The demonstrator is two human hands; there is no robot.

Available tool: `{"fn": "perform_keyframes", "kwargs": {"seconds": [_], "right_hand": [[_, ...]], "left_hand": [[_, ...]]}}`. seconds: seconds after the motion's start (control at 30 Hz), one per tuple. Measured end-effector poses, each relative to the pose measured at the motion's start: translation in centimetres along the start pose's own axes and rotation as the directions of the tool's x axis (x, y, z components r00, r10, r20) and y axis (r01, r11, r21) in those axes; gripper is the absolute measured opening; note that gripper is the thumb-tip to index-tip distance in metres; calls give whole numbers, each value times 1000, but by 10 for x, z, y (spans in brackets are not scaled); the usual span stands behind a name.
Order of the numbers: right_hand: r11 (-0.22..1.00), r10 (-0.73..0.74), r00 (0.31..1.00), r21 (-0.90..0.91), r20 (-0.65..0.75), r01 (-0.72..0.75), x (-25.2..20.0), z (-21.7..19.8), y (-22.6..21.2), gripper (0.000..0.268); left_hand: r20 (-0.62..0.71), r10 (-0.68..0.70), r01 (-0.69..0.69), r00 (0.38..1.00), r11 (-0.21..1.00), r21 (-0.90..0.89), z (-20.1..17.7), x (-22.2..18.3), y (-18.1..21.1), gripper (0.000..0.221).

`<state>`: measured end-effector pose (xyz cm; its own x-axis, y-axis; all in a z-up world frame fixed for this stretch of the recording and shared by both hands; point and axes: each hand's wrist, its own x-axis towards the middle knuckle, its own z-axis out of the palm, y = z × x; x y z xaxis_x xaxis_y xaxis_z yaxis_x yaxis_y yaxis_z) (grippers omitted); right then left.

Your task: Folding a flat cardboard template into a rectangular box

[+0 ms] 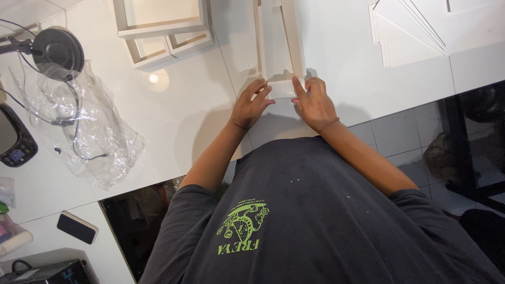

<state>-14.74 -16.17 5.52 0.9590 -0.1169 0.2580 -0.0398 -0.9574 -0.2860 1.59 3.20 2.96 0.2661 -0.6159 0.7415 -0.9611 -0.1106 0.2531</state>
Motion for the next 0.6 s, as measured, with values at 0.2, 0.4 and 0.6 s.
{"fn": "perform_keyframes", "kwargs": {"seconds": [0.2,0.4,0.6], "right_hand": [[997,77,980,3,181,-79,6,-8,-5,50],[938,-223,962,-302,-156,168,14,16,10,42],[910,-316,945,-310,-88,275,30,6,3,36]], "left_hand": [[165,23,-31,986,999,43,0,0,4,39],[145,66,-102,987,960,261,27,-18,-4,39],[285,4,-116,958,918,378,10,12,20,49]]}}
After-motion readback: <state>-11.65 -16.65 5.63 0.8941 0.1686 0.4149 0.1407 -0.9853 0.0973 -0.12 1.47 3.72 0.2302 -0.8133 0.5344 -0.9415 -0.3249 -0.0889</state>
